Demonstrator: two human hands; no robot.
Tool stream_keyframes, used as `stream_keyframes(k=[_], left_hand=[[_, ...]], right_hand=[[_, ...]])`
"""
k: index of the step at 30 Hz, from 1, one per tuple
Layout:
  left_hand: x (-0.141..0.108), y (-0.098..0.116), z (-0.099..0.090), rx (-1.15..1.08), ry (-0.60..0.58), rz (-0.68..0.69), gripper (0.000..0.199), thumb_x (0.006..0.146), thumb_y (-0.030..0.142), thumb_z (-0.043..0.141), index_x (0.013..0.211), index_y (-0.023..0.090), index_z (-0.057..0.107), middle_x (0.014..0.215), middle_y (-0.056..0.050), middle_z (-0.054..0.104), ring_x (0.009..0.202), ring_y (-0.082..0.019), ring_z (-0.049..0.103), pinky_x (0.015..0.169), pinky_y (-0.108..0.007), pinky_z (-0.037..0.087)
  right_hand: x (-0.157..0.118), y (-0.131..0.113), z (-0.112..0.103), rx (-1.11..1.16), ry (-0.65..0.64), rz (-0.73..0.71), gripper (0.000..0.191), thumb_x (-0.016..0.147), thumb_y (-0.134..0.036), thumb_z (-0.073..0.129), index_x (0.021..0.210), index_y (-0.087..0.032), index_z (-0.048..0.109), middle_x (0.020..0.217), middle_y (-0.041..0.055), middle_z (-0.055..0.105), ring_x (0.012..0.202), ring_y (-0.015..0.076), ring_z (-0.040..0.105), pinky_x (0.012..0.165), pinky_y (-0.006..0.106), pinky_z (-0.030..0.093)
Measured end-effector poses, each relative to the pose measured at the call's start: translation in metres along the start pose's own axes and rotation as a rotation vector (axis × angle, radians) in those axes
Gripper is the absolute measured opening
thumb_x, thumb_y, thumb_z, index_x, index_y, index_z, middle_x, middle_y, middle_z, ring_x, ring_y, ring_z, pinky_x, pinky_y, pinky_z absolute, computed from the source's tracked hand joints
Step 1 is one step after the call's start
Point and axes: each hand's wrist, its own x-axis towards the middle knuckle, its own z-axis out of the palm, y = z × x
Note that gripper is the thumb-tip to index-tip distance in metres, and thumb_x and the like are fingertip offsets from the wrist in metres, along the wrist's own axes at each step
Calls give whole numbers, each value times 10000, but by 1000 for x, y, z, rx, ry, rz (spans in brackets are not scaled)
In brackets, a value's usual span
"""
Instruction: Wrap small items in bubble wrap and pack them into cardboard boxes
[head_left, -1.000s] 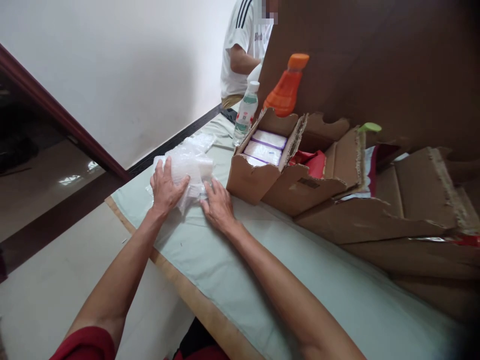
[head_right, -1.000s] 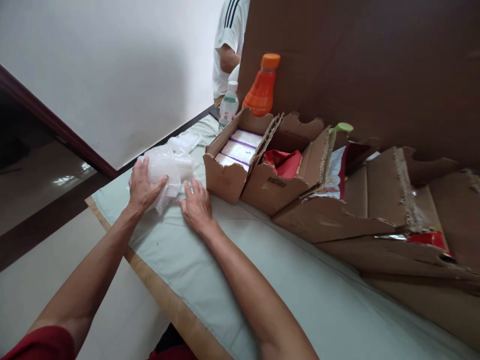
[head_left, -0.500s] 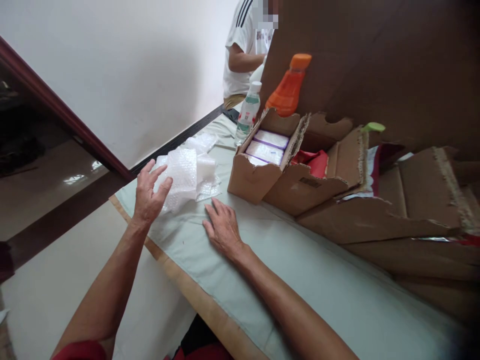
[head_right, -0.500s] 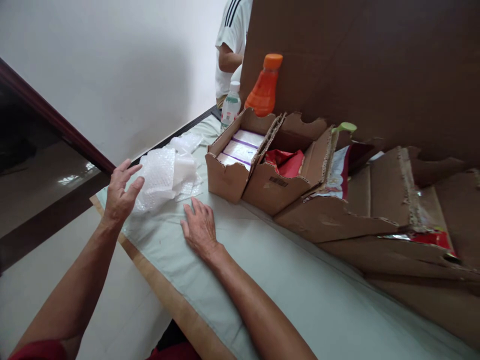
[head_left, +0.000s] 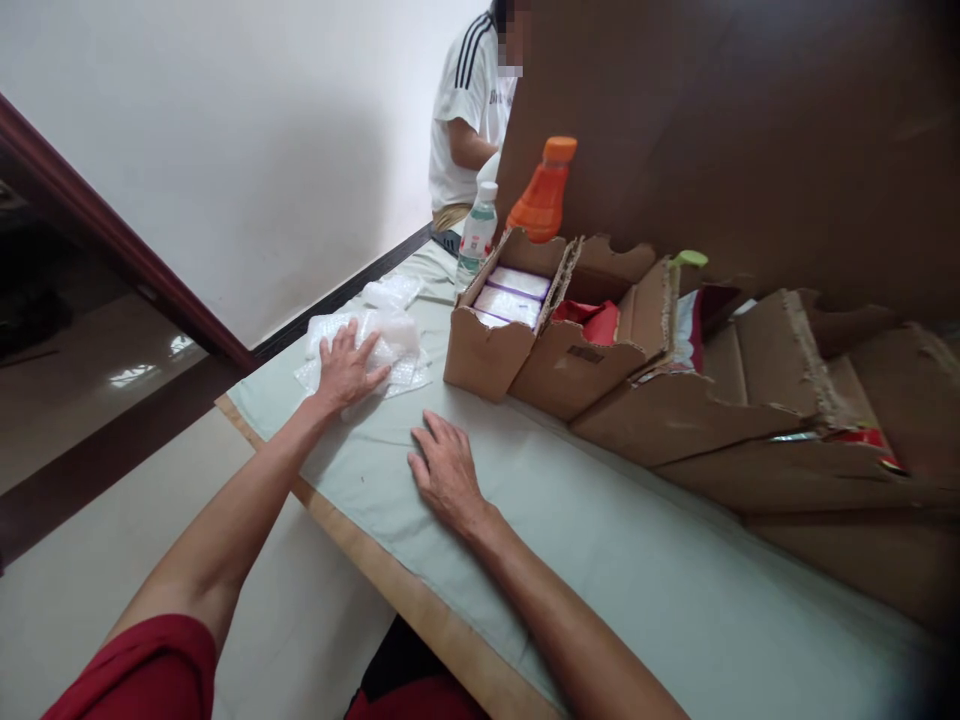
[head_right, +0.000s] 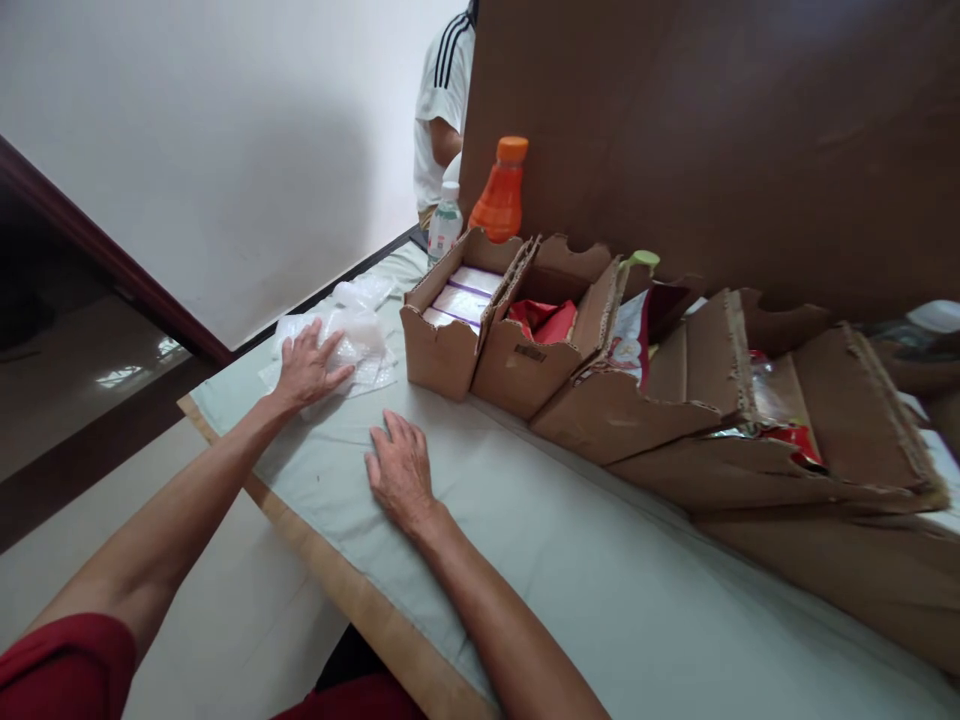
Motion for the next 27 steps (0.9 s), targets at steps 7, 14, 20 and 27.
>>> stream_keyframes(k=[7,14,20,27], left_hand=[[-2,3,-23,-17,103,-12,751,841,507,726,1504,229,511,1710,-227,239,1572,-453,234,1215,-734,76],[-113,77,-24,-258,429,34,688,955,475,618,1550,207,402,1678,-208,299,1555,-407,302,1265,-636,202],[-226,198,30,-564,40,348,641,977,373,573,1576,281,361,1655,-203,343,1490,-389,424,1165,-654,403],[-261,232,54,-613,-84,616,584,987,358,517,1563,337,421,1572,-153,493,1434,-382,499,1124,-654,465]], right_hand=[[-99,-8,-18,142,30,-2,364,933,-199,564,1285,-234,651,1526,134,557,1393,295,537,1116,528,480],[-203,20,-51,13,227,105,378,944,-184,563,1297,-290,647,1468,105,621,1312,296,621,993,508,571],[-245,3,-60,-3,121,211,403,891,-158,583,1282,-212,665,1434,109,639,1395,271,530,1184,479,429],[-279,1,-77,-14,13,203,279,924,-300,635,1161,-179,719,1188,78,745,1179,230,627,1108,365,473]])
